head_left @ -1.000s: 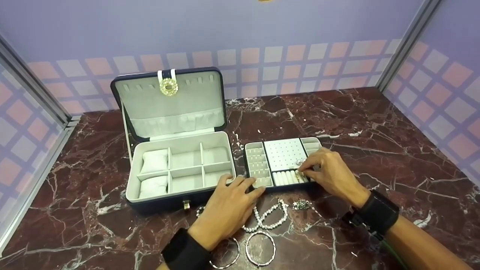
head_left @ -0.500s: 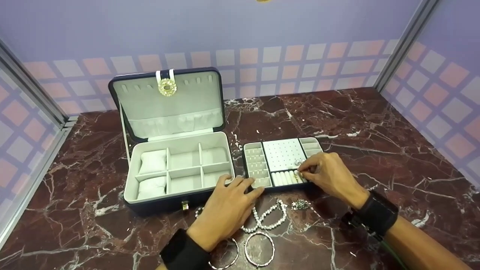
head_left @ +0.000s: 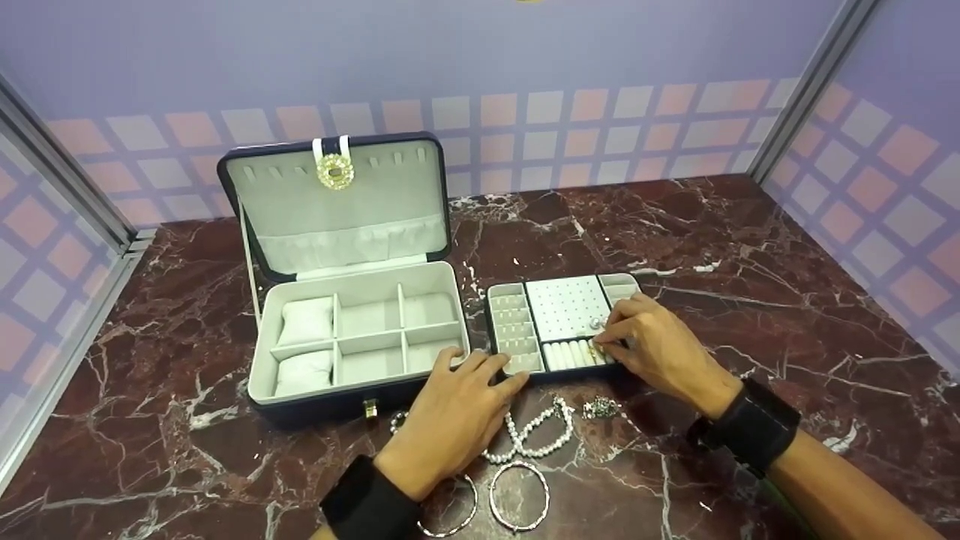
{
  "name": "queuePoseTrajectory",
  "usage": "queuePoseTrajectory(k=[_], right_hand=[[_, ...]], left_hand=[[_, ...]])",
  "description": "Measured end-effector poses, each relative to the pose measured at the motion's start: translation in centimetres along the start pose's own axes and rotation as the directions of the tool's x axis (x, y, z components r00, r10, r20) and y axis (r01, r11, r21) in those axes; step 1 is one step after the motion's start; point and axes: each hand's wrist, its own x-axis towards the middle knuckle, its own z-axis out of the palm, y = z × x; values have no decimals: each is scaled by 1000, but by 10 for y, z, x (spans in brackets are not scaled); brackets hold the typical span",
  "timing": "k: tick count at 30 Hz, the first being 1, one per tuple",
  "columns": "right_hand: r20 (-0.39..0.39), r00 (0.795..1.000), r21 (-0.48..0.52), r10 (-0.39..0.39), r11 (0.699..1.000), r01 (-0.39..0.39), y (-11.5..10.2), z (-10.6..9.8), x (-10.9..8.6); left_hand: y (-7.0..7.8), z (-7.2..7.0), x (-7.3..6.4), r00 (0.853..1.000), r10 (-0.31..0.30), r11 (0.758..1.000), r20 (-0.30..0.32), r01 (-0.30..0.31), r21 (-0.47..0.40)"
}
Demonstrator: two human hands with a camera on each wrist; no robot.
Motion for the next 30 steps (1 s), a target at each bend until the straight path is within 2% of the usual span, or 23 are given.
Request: queuePoseTrajectory(k=[4, 8, 14, 17, 22, 30], right_hand=[[-14, 996, -15, -90, 996, 89, 2, -1, -3], [-4, 994, 16, -112, 994, 112, 2, -2, -6], [113, 993, 45, -22, 999, 17, -4, -7, -9], [143, 990, 41, 14, 999, -20, -5, -8, -9], [139, 990, 54, 20, 998, -28, -5, -10, -7], [199, 980, 219, 7, 974, -52, -1, -11, 2]], left_hand=[[0, 0, 0, 1000, 1, 1000, -5, -1, 2], [0, 0, 1, 1000, -1, 1000, 6, 1, 5], [0, 0, 1, 999, -8, 1000, 34, 8, 5], [0, 0, 1, 999, -9, 1000, 34, 9, -1], [0, 0, 2, 1000, 0, 1000, 29, 0, 2], [0, 0, 1, 1000, 1, 1000, 7, -1, 0]])
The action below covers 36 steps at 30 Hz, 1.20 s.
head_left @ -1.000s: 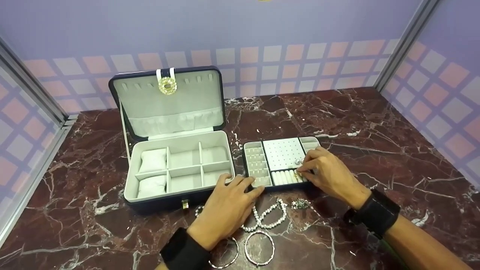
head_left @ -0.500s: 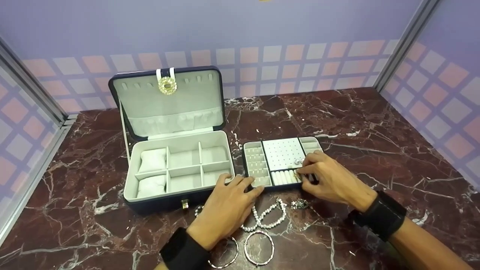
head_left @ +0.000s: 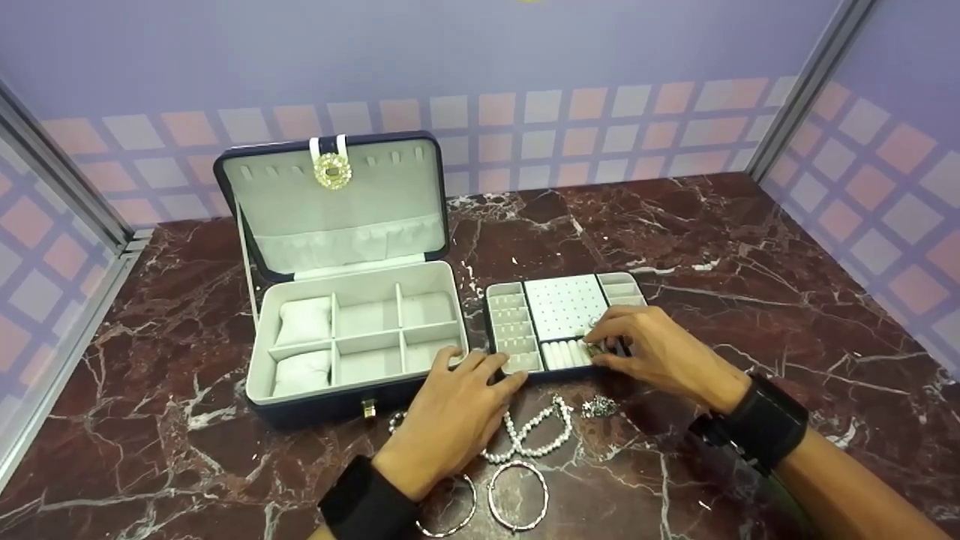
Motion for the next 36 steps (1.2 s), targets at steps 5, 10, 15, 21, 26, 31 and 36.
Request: queuePoseTrajectory(k=[5, 10, 15, 21, 26, 31, 36], right_hand=[[12, 1000, 44, 15, 999, -16, 3, 1, 3], [13, 1000, 69, 14, 997, -15, 5, -2, 4], [-3, 1000, 91, -16, 996, 16, 12, -4, 1], [-20, 1000, 165, -1, 986, 5, 21, -3, -2], [-59, 998, 218, -6, 976, 19, 26, 0, -4], [-122, 987, 163, -101, 979, 120, 25, 3, -4], [-165, 971, 66, -175, 980, 188, 23, 4, -3]], left_hand=[[0, 0, -1, 1000, 0, 1000, -7, 0, -4], [-1, -1, 0, 1000, -5, 1000, -8, 5, 3], [0, -1, 0, 1000, -6, 1000, 12, 6, 13], [1, -1, 0, 1000, -4, 1000, 8, 3, 26], [1, 0, -1, 1000, -3, 1000, 8, 3, 24], [1, 0, -1, 1000, -4, 1000, 8, 4, 19], [0, 0, 0, 1000, -4, 1000, 14, 4, 17]])
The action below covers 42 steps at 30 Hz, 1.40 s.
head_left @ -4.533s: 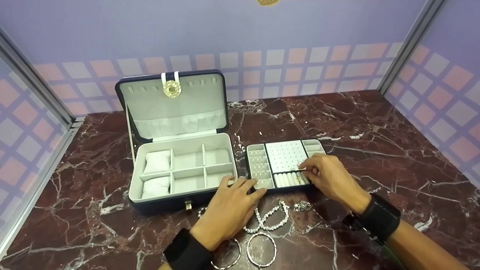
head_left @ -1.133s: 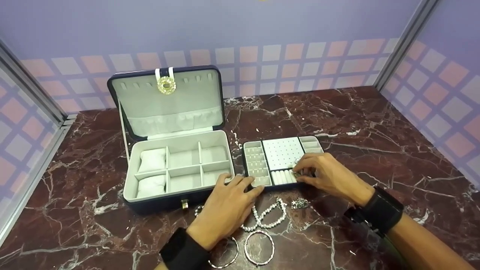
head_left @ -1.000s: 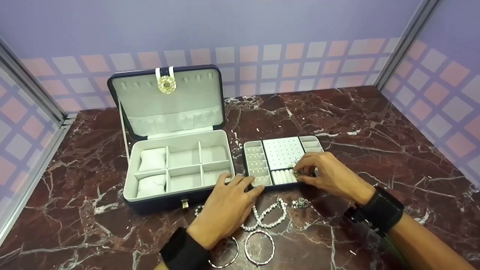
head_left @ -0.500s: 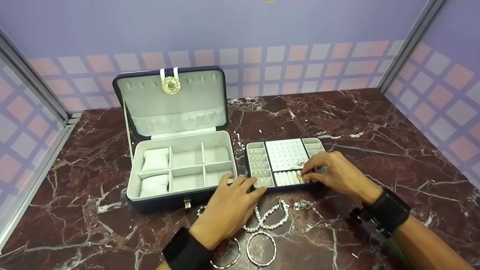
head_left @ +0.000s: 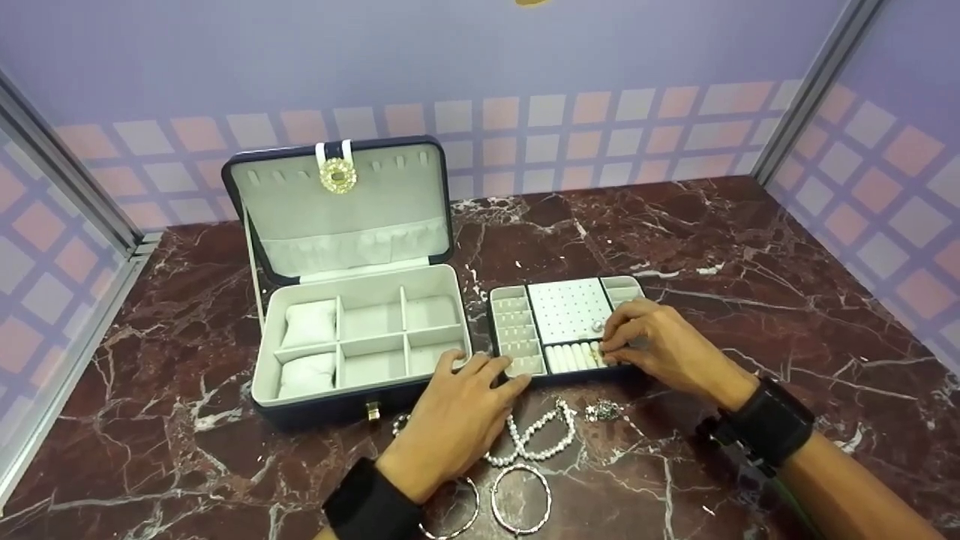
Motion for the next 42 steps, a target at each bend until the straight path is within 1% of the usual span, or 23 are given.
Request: queuePoseTrajectory(k=[4, 7, 11, 14, 16, 17, 19, 21, 23, 24, 27, 30, 34, 37, 42], right_hand=[[0, 999, -8, -33, 999, 33, 1, 0, 0], [6, 1000, -2, -25, 1000, 25, 1, 0, 0], [22, 999, -16, 27, 1000, -27, 0, 0, 1], [48, 994, -41, 95, 995, -93, -4, -1, 3], [68, 984, -50, 165, 986, -162, -7, -2, 4], [79, 976, -50, 205, 978, -202, -8, -2, 5], [101, 951, -38, 292, 957, -289, -11, -3, 7], [121, 924, -21, 362, 932, -362, -13, -4, 9], [141, 907, -11, 398, 916, -400, -14, -6, 11], [151, 902, -8, 405, 913, -408, -14, -6, 12], [169, 902, -7, 398, 915, -403, -13, -8, 12], [179, 906, -3, 384, 921, -389, -12, -8, 11], [177, 917, 7, 358, 931, -364, -12, -7, 11], [177, 918, 9, 355, 932, -362, -13, -8, 12], [194, 899, 8, 393, 915, -402, -14, -12, 12]], left_hand=[[0, 0, 0, 1000, 5, 1000, -9, -5, 5], [0, 0, 0, 1000, 6, 1000, -18, -6, 3], [0, -1, 0, 1000, 2, 1000, -18, -2, -7], [0, -1, 0, 1000, -1, 1000, -12, 1, -14], [0, 0, 0, 1000, -1, 1000, -10, 1, -14], [0, 0, 0, 1000, 0, 1000, -10, -1, -13], [0, 0, 0, 1000, 3, 1000, -13, -3, -8], [0, 0, 0, 1000, 5, 1000, -17, -5, 2], [0, 0, 0, 1000, 5, 1000, -20, -5, 9], [0, 0, 0, 1000, 5, 1000, -19, -5, 10], [1, 0, 0, 1000, 7, 1000, -17, -6, 8], [1, 0, 1, 1000, 11, 1000, -17, -10, 10], [0, 0, 0, 1000, 9, 1000, -23, -8, 14], [-1, 0, 0, 1000, 7, 1000, -26, -7, 11], [-1, 0, 0, 1000, 9, 1000, -26, -9, 7]])
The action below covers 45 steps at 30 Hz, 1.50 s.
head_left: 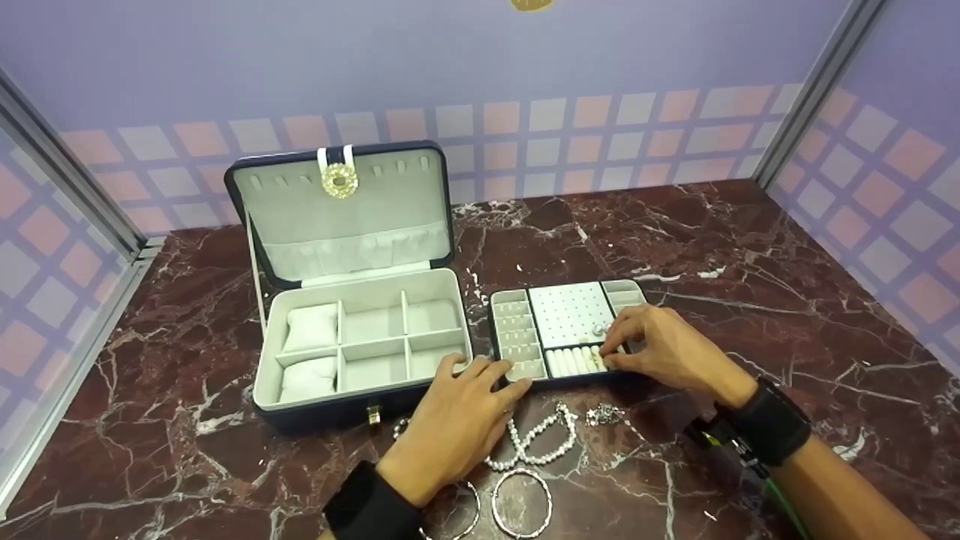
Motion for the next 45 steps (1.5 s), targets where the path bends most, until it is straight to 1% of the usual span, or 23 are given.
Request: queuePoseTrajectory(k=[2, 4, 6, 8, 10, 13, 16, 20, 22, 25, 29, 34, 38, 41, 45], right_hand=[[-17, 1000, 7, 26, 1000, -26, 2, -3, -1], [-49, 997, -6, 58, 998, -59, 4, -7, -1], [-87, 991, -23, 104, 994, -106, 8, -11, -2], [-108, 983, -47, 147, 987, -152, 12, -16, -2], [-113, 975, -65, 193, 978, -201, 16, -21, -4], [-111, 969, -92, 220, 969, -230, 23, -27, -6], [-102, 970, -117, 221, 966, -232, 29, -29, -7], [-93, 973, -130, 213, 966, -224, 34, -27, -6], [-96, 973, -121, 208, 968, -219, 37, -25, -5], [-96, 972, -98, 213, 970, -222, 39, -22, -3], [-93, 970, -73, 224, 970, -231, 40, -20, -1], [-106, 972, -62, 210, 974, -217, 40, -18, 0], [-108, 972, -49, 207, 976, -213, 41, -17, 0], [-108, 971, -41, 212, 975, -217, 42, -18, 0], [-125, 969, -45, 214, 974, -221, 44, -20, -1]], left_hand=[[0, -1, 1, 1000, 3, 1000, -4, -3, 2], [0, -1, 2, 1000, 4, 1000, -10, -4, 2], [1, -1, 4, 1000, -1, 1000, -13, 1, -1], [2, -1, 7, 1000, -12, 1000, -12, 12, -7], [5, -1, 11, 1000, -24, 1000, -7, 24, -9], [9, -2, 18, 999, -43, 999, 4, 43, -2], [10, -4, 24, 998, -69, 998, 1, 69, 15], [9, -4, 30, 996, -90, 995, -27, 92, 48], [8, -3, 33, 995, -94, 993, -42, 97, 63], [8, -3, 37, 993, -107, 991, -40, 110, 75], [8, -5, 39, 992, -125, 990, -12, 125, 65], [9, -8, 41, 991, -128, 990, 29, 126, 68], [10, -11, 44, 990, -122, 990, 75, 116, 82], [11, -13, 46, 986, -121, 990, 111, 112, 82], [14, -14, 51, 978, -136, 990, 157, 127, 69]])
